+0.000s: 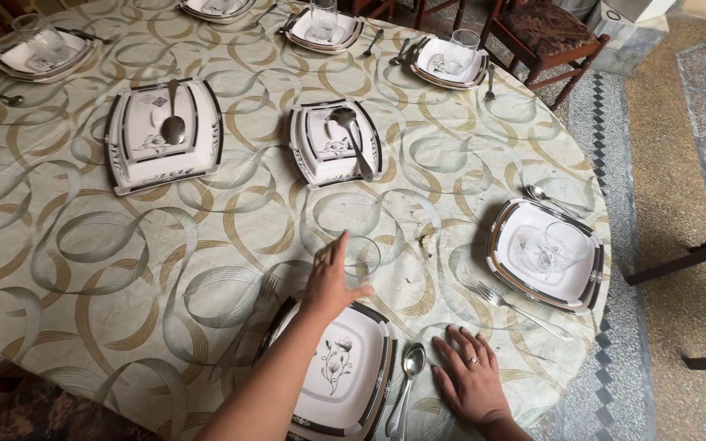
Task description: Setting a dining table with plates, glasses, and cutlery.
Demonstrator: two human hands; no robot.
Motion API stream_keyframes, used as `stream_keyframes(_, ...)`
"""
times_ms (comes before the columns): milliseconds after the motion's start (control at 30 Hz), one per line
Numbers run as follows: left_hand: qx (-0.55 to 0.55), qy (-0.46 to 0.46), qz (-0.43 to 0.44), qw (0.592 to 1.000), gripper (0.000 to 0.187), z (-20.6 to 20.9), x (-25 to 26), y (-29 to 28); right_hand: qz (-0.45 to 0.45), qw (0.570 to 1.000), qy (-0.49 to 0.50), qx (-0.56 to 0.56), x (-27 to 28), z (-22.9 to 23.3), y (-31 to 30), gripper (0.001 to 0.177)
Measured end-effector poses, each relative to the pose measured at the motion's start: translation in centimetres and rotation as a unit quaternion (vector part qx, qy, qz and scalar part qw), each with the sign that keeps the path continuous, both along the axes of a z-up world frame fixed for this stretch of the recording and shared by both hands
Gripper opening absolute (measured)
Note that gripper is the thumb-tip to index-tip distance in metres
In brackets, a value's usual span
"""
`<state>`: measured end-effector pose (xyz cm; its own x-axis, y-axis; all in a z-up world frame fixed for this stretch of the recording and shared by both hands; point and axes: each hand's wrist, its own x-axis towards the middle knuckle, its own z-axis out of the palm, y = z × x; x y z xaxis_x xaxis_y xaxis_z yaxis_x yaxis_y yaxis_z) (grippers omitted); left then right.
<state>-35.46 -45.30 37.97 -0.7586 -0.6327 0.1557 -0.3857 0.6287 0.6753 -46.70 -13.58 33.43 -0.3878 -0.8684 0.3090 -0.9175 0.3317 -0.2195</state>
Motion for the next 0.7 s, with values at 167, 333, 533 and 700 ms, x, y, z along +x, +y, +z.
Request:
stream_keyframes(167, -0.077, 0.058, -0.008, 0.995, 0.123, -0.5, 4.5, -1.0, -0.017, 1.000, -0.007, -0.001, -0.2, -0.7, -0.3, 0.052)
stream_keyframes(333, -0.087, -0.004, 0.259, 0.962, 0.046, -2.8, 14.2, -3.0, -0.110, 0.969, -0.221, -0.028, -1.7, -2.0, -0.9, 0.042)
stream_keyframes(533, -0.107, -0.070, 0.298, 0.946, 0.037, -6.6, 19.5, -3.4, -0.334, 0.846, -0.408, 0.082, -0.1, 1.8, -3.9, 0.053)
stream_keyframes(700, -0.086, -0.089, 0.305, 0.944, 0.034, -7.2, 19.5, -2.0, -0.295, 0.822, -0.450, 0.185, 1.0, 0.8, -5.3, 0.080)
